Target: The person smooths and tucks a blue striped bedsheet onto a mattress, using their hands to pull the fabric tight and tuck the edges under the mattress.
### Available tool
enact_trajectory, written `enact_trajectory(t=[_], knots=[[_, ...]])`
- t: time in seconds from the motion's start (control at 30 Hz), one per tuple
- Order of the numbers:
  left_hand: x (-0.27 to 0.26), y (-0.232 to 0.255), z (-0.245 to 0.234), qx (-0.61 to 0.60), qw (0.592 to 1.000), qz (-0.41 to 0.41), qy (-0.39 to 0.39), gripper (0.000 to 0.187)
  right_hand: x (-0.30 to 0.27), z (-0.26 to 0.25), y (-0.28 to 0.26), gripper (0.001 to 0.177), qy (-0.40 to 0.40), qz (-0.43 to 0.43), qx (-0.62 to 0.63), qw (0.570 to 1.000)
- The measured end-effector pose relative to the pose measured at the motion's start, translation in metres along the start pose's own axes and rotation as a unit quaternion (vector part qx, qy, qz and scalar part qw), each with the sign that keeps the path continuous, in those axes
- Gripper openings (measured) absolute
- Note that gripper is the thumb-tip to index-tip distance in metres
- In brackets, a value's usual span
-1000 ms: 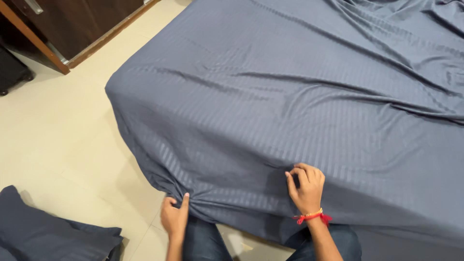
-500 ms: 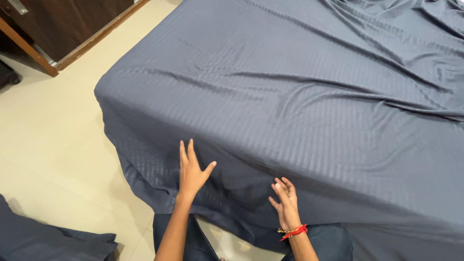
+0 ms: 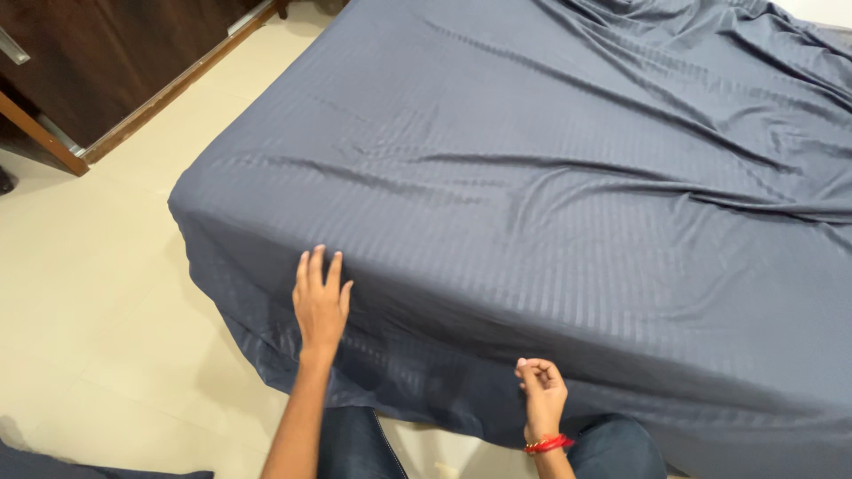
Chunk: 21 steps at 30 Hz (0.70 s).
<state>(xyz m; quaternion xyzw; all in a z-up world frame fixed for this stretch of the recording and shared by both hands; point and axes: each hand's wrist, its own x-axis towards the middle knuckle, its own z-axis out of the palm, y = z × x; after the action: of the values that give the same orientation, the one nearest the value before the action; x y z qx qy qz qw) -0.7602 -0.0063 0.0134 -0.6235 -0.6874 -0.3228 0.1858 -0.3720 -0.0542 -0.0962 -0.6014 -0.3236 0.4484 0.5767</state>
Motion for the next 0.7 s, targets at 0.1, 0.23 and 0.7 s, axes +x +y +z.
enact_trajectory(t=[0.1,0.23,0.7], knots=[[0.025,-0.012,0.005,-0.009,0.994,0.100,0.045,0.025,-0.023,0.015,-0.074,0.021,-0.011,-0.396,-0.271,0.877],[0.033,-0.022,0.000,0.022,0.986,0.155,0.049,0.020,0.000,0.044,-0.155,0.032,-0.038,-0.559,-0.389,0.731],[0.049,-0.083,-0.030,0.104,0.992,0.059,0.026,0.051,0.020,0.081,-0.185,0.034,-0.179,-0.621,-0.401,0.650]])
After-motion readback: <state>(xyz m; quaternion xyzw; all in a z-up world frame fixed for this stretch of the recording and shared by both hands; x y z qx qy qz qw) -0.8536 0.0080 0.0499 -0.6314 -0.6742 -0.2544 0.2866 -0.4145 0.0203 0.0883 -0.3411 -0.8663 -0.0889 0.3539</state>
